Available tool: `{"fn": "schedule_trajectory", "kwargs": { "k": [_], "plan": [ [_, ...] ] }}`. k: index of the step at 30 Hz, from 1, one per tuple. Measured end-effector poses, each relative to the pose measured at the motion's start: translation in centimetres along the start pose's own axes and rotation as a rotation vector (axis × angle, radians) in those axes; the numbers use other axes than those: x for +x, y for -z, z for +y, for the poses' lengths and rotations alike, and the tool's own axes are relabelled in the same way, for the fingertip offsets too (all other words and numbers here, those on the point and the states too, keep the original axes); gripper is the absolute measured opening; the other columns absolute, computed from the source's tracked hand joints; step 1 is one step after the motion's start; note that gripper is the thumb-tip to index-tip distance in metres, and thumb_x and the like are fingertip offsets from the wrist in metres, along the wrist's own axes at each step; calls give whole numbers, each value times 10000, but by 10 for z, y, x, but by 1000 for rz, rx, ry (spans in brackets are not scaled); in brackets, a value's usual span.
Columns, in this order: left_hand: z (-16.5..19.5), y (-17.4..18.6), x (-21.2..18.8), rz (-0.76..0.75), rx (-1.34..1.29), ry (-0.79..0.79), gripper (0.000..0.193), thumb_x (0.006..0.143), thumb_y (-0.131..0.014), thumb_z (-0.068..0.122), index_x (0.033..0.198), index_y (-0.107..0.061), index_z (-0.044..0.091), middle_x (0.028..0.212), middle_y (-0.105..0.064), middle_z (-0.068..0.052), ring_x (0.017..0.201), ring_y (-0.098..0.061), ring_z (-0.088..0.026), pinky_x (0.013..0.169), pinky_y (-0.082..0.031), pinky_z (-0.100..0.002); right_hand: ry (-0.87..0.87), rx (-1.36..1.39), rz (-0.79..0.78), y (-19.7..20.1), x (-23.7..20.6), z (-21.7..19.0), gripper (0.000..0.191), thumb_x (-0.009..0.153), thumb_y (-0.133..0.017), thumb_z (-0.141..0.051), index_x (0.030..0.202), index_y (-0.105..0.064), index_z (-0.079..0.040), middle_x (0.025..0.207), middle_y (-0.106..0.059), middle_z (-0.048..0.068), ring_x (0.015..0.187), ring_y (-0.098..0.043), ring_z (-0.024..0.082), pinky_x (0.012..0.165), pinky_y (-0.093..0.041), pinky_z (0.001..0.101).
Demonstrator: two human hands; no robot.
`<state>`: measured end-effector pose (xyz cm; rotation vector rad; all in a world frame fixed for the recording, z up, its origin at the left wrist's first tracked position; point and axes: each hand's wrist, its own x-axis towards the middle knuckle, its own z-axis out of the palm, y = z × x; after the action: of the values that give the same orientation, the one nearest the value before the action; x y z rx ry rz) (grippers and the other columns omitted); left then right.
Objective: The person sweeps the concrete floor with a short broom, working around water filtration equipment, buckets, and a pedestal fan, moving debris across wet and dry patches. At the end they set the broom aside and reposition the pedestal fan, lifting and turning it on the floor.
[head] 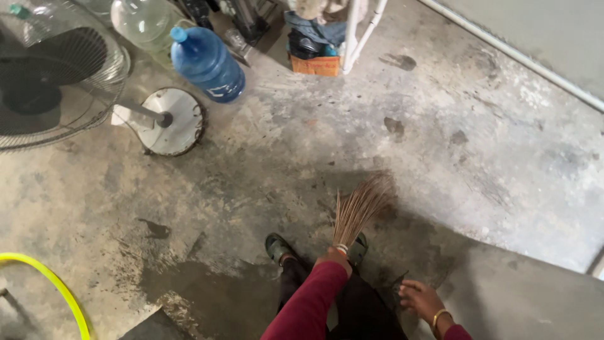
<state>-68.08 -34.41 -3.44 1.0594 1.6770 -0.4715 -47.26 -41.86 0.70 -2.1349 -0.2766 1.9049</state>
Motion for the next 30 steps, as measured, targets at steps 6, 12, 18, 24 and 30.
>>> {"fn": "schedule_trajectory", "kwargs": {
  "k": [6,12,18,24,30],
  "plan": [
    [-75,23,25,92,404,-118,612,1006,-567,244,1510,-363,-37,1364,-614,-226,1142,-680,-410,799,-599,-573,68,-147,-64,-58,6,-1,420,925,-680,-255,1293,-686,-52,999,-771,124,755,-722,224,628,-556,358],
    [-203,58,30,167,266,100,610,959,-618,316,1456,-439,11,1351,-642,-208,1165,-682,-394,858,-584,-549,104,-423,-75,-124,15,1,500,907,-703,-260,1361,-644,-59,1045,-789,114,797,-720,188,696,-556,329],
    [-356,132,35,249,-298,611,657,889,-711,425,1397,-506,62,1338,-662,-201,1213,-666,-388,966,-548,-522,194,-540,-201,-188,12,-11,492,889,-725,-253,1340,-659,-67,995,-751,102,786,-689,162,685,-553,302],
    [-455,159,-2,343,-585,707,734,834,-774,541,1370,-531,102,1314,-679,-213,1227,-660,-395,1025,-529,-501,241,-720,-195,-243,1,-37,453,912,-709,-262,1320,-666,-70,963,-783,106,751,-705,174,621,-530,319],
    [-456,136,-34,345,-627,483,788,723,-851,447,1376,-525,150,1231,-721,-209,1146,-713,-391,969,-581,-468,397,-766,-219,-296,2,-64,454,881,-725,-254,1282,-686,-45,937,-808,101,700,-696,185,621,-553,325]
  ]
}}
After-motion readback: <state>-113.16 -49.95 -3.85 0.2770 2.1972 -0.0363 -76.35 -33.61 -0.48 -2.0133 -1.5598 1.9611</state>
